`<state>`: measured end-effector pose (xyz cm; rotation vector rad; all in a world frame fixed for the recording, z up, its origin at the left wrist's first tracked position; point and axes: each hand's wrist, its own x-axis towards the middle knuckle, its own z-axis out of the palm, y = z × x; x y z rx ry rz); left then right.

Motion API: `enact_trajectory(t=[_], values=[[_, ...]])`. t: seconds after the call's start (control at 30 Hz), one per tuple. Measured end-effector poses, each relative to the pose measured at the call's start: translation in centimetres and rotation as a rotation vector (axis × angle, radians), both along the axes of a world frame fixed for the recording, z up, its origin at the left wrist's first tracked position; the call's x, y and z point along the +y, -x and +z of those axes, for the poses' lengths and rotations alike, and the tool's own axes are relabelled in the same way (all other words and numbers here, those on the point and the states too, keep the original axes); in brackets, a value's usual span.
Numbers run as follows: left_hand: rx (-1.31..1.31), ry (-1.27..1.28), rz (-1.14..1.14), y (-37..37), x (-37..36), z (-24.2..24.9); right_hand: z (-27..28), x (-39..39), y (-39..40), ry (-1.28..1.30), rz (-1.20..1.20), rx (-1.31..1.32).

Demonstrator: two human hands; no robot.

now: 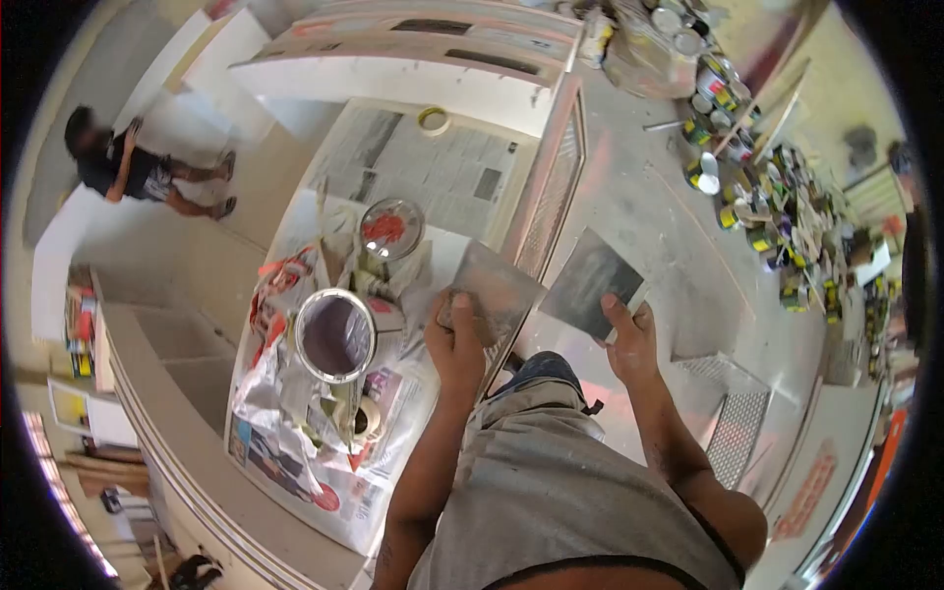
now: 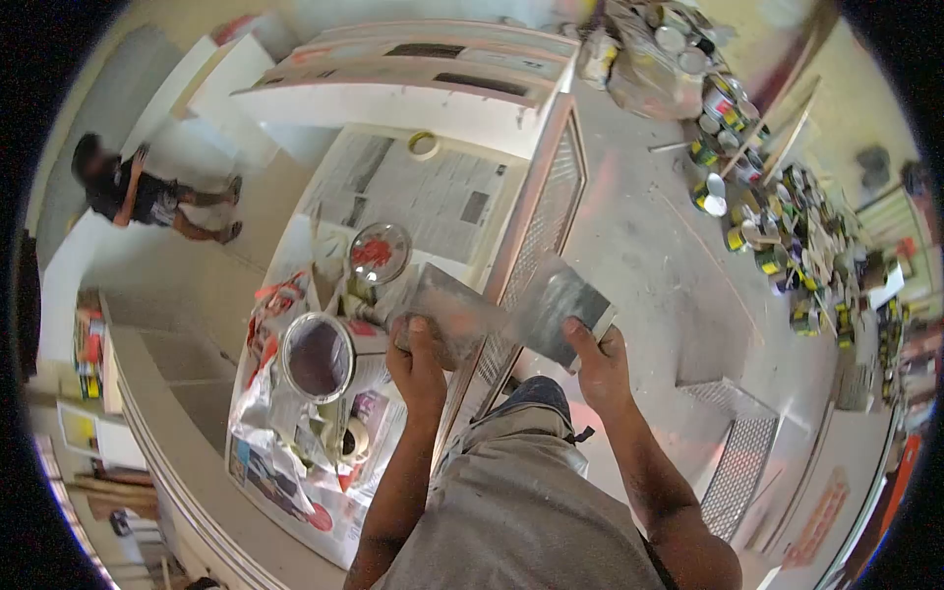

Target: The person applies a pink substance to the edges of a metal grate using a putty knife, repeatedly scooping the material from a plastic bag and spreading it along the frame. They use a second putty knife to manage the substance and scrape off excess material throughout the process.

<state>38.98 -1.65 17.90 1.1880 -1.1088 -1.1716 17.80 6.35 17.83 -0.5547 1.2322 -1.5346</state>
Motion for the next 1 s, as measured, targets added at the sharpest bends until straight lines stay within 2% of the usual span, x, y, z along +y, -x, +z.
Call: enact_trajectory(t=[0.03, 0.1, 0.13, 0.17, 0.2, 0.23, 0.27, 0.3, 0.33, 0.37, 0.4, 0.43, 0.47, 0.5, 0.53, 0.57, 0.6, 0.63, 0.67, 0.73, 0.77, 0.83, 0.87, 0.9, 0.93, 1.0], values=[[-0.095, 0.087, 0.002, 0.3, -0.9, -0.7, 0.8, 0.1, -0.5, -0.001, -0.025, -0.004], [-0.174, 0.155, -0.008, 1.0, -1.9, -1.3, 3.3, -0.1, -2.3, -0.082, -0.169, -0.192], [-0.19, 0.059, -0.084, 1.4, -2.0, -0.6, 1.6, 0.0, -1.6, -0.053, -0.057, -0.089], [-0.209, -0.04, -0.159, 1.8, -1.9, 0.0, 0.7, -0.1, -1.7, -0.058, -0.071, -0.097], [-0.217, -0.043, -0.173, 2.2, -1.6, 0.4, 0.2, -0.7, -2.2, -0.135, -0.138, -0.174], [-0.371, 0.016, -0.312, 2.7, -1.1, 0.7, 0.0, -1.6, -2.8, -0.207, -0.203, -0.251], [-0.523, 0.077, -0.448, 2.9, -0.8, 0.8, 0.9, -2.6, -3.4, -0.189, -0.311, -0.233], [-0.528, 0.079, -0.454, 2.6, -1.2, 0.5, 0.7, -2.9, -2.4, -0.187, -0.317, -0.238], [-0.581, 0.283, -0.682, 1.8, -1.8, 0.0, 0.2, -2.7, -0.8, -0.195, -0.335, 0.091], [-0.627, 0.488, -0.91, 1.3, -2.3, 0.1, 0.3, -2.4, 0.8, -0.166, -0.365, 0.248], [-0.735, 0.408, -0.958, 0.9, -2.1, 0.7, 0.5, -2.1, 2.5, -0.147, -0.404, 0.407], [-0.74, 0.411, -0.967, 1.0, -1.8, -0.1, 1.2, -1.9, 3.7, -0.091, -0.463, 0.397], [-0.495, -0.001, -0.786, 1.3, -1.4, -1.5, 1.0, -1.8, 3.4, -0.091, -0.467, 0.394], [-0.241, -0.394, -0.578, 1.5, -1.1, -2.6, 0.6, -1.8, 2.9, 0.015, -0.587, 0.467], [-0.245, -0.396, -0.579, 2.5, -1.1, -2.0, 0.2, -1.8, 2.5, 0.12, -0.703, 0.54], [0.277, -0.587, -0.492, 3.8, -1.5, -0.7, -0.1, -2.0, 2.7, 0.115, -0.703, 0.538], [0.803, -0.753, -0.373, 4.7, -1.7, 0.3, -0.3, -2.5, 3.1, 0.306, -0.328, 0.963], [0.802, -0.757, -0.376, 5.3, -1.9, 0.6, -0.6, -2.7, 3.3, 0.49, 0.087, 1.356], [0.709, -0.673, -0.388, 6.0, -2.3, 0.9, -1.5, -2.4, 3.4, 0.49, 0.083, 1.362], [0.612, -0.59, -0.412, 6.3, -2.7, 0.5, -3.3, -1.2, 3.3, -0.171, 0.69, 1.49], [0.456, -0.529, -0.365, 6.3, -3.3, -0.3, -3.2, -1.0, 3.7, -0.168, 0.68, 1.502], [0.303, -0.488, -0.294, 6.1, -3.3, -1.2, -2.5, 0.5, 4.1, -0.309, 0.177, 1.356], [0.181, -0.367, -0.346, 6.2, -3.6, -0.6, -0.4, 0.3, 4.0, -0.212, 0.021, 1.373], [0.066, -0.226, -0.404, 6.9, -4.5, -0.3, 1.5, 0.1, 3.7, -0.214, 0.01, 1.373], [0.061, -0.227, -0.416, 7.6, -4.8, -0.5, 3.1, 0.3, 3.1, -0.178, 0.043, 1.41], [-0.183, 0.028, -0.396, 9.2, -5.3, -1.1, 3.6, 0.3, 2.6, -0.12, 0.152, 1.466]])
